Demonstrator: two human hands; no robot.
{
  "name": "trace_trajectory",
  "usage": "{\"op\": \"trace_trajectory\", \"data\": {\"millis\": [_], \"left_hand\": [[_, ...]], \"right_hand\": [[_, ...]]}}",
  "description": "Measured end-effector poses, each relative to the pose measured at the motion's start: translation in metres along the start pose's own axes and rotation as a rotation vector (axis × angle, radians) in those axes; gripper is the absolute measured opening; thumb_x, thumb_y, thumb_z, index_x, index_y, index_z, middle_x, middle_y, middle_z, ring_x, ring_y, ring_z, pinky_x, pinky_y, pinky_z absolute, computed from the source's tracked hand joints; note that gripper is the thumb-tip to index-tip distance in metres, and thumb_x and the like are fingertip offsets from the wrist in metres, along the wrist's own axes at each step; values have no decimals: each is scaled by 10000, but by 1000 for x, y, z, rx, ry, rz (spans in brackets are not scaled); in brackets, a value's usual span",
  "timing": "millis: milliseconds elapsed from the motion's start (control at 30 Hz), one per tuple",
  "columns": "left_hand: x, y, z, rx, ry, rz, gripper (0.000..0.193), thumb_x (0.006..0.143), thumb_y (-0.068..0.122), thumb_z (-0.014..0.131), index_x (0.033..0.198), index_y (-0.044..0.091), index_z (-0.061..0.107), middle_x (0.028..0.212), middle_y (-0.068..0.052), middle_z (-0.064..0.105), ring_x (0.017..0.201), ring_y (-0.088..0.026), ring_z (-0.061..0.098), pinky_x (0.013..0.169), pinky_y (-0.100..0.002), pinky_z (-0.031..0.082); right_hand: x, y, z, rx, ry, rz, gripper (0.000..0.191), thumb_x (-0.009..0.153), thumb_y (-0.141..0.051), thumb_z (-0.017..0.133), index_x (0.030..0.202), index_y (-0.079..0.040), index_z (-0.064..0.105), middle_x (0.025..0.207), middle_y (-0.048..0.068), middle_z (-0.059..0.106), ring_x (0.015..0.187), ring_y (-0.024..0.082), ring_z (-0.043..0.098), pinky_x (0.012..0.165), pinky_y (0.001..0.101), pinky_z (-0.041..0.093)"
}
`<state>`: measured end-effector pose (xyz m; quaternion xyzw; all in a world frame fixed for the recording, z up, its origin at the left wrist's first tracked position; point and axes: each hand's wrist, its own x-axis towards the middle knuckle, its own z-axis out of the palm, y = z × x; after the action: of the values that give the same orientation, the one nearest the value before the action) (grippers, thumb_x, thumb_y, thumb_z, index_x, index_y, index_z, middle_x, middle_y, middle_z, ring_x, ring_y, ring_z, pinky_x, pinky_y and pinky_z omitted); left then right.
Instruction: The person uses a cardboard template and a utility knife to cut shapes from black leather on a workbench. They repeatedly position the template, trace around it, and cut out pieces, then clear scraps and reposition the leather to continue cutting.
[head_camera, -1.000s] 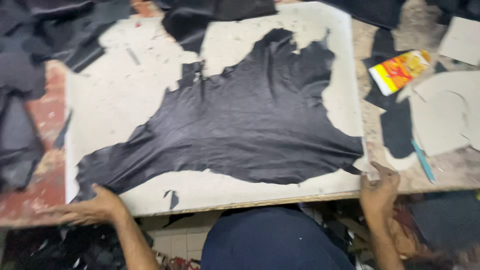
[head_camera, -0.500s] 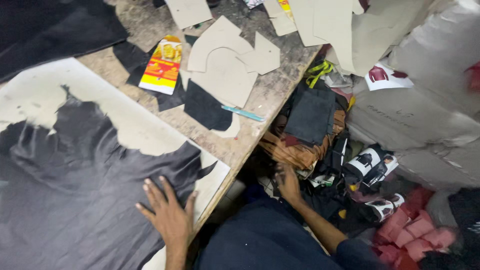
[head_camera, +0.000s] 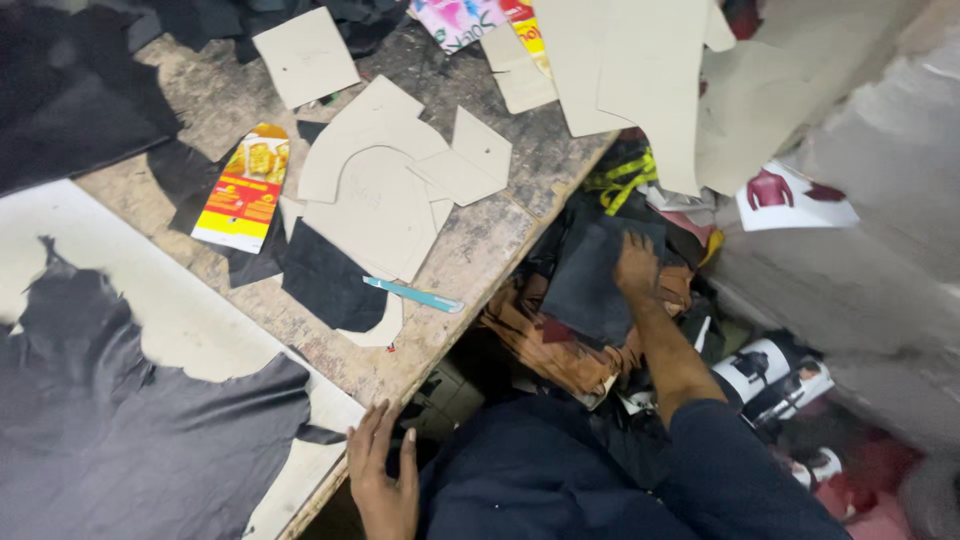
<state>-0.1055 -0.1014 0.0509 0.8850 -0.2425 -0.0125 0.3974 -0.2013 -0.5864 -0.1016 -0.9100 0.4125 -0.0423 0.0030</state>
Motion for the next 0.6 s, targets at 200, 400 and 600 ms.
{"op": "trace_trajectory", "data": {"millis": [200,400,600], "left_hand": [[-19,35,30,-258,-142,-200,276,866,79,730,1139,56,751,1196,-160,732,1194,-334,665,1012,-402,498],[-2,46,35,-313,-152,-282,262,897,71,714,1157,53,737,1130,-143,738,1088,-310,676,944,-390,526],[14,55,17,-500,-111,-300,258,921,87,706,1176,55,732,1124,-111,755,1016,-250,732,870,-352,576]], "right_hand": [[41,24,15,-109,-87,-182,720,762,-326,826,1382,-67,568,1219,205,701,1187,416,607,947,545,508],[33,43,20,80,-242,-246,498,920,-309,680,1354,-64,684,1315,286,606,1113,506,628,873,578,534],[54,-9,-45,208,-342,-43,541,894,-215,608,1386,4,567,1312,255,612,1142,420,626,946,507,505]]}}
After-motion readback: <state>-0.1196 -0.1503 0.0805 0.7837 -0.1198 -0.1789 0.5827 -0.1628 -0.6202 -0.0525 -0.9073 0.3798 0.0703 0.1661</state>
